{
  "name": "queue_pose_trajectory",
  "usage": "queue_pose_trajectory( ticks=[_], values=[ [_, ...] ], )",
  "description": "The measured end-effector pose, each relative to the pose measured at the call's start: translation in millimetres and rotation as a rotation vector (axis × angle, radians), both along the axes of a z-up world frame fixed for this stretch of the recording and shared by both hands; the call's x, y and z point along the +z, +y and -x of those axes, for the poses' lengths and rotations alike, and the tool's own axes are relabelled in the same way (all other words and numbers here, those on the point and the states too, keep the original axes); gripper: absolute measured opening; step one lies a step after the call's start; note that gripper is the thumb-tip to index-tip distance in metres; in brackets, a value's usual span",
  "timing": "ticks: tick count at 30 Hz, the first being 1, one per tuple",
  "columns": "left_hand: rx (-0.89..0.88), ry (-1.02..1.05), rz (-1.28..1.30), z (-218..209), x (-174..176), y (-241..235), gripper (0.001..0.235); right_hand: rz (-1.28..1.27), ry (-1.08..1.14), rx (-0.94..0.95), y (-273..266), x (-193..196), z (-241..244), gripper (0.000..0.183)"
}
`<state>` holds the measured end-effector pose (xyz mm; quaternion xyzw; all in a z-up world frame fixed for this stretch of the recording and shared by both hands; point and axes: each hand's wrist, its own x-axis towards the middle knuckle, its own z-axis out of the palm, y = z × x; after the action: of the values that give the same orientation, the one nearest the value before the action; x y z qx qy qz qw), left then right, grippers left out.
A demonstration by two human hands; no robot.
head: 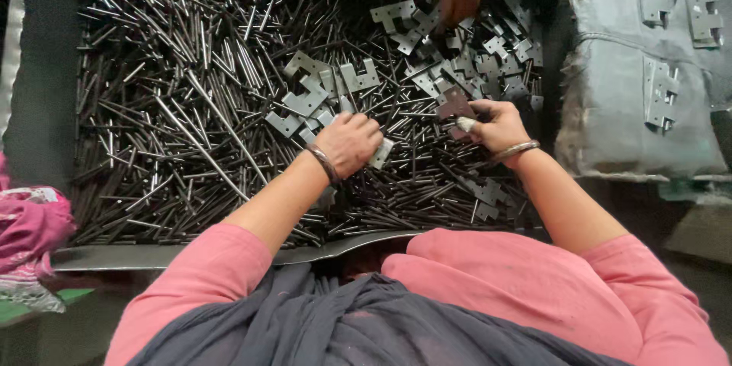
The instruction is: The person sorts small metal hinge components and long metal pins by hand from a large bin, placing the sorted hinges onto a padded surface.
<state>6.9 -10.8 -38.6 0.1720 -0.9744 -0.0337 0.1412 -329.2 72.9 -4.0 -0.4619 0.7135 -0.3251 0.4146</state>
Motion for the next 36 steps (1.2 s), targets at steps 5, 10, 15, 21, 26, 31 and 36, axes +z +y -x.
queue_pose_trajectory(
  ticks=[5,10,15,21,26,31,36],
  values=[
    [0.056,0.123,-0.185,-20,-3,-9,0.020,-0.071,-0.352,-0.134,0,20,-6,0.029],
    [0.070,-0.038,-0.069,17,-6,17,0.011,-0.124,-0.419,-0.200,-5,19,-24,0.029],
    [0.024,-0.025,-0.035,3,4,3,0.007,-0.083,-0.401,-0.125,7,9,-10,0.029],
    [-0.029,0.961,-1.317,-55,37,-25,0.014,-0.050,-0.678,-0.335,13,17,2,0.045],
    [0.470,1.553,-1.853,-42,44,7,0.019,-0.048,-0.731,-0.283,12,31,-50,0.053],
    [0.145,1.789,-2.350,26,28,68,0.037,0.122,0.164,0.399,21,51,-113,0.064],
    [0.566,1.440,-2.135,47,40,83,0.041,0.446,0.172,0.656,23,61,-134,0.068]
  ],
)
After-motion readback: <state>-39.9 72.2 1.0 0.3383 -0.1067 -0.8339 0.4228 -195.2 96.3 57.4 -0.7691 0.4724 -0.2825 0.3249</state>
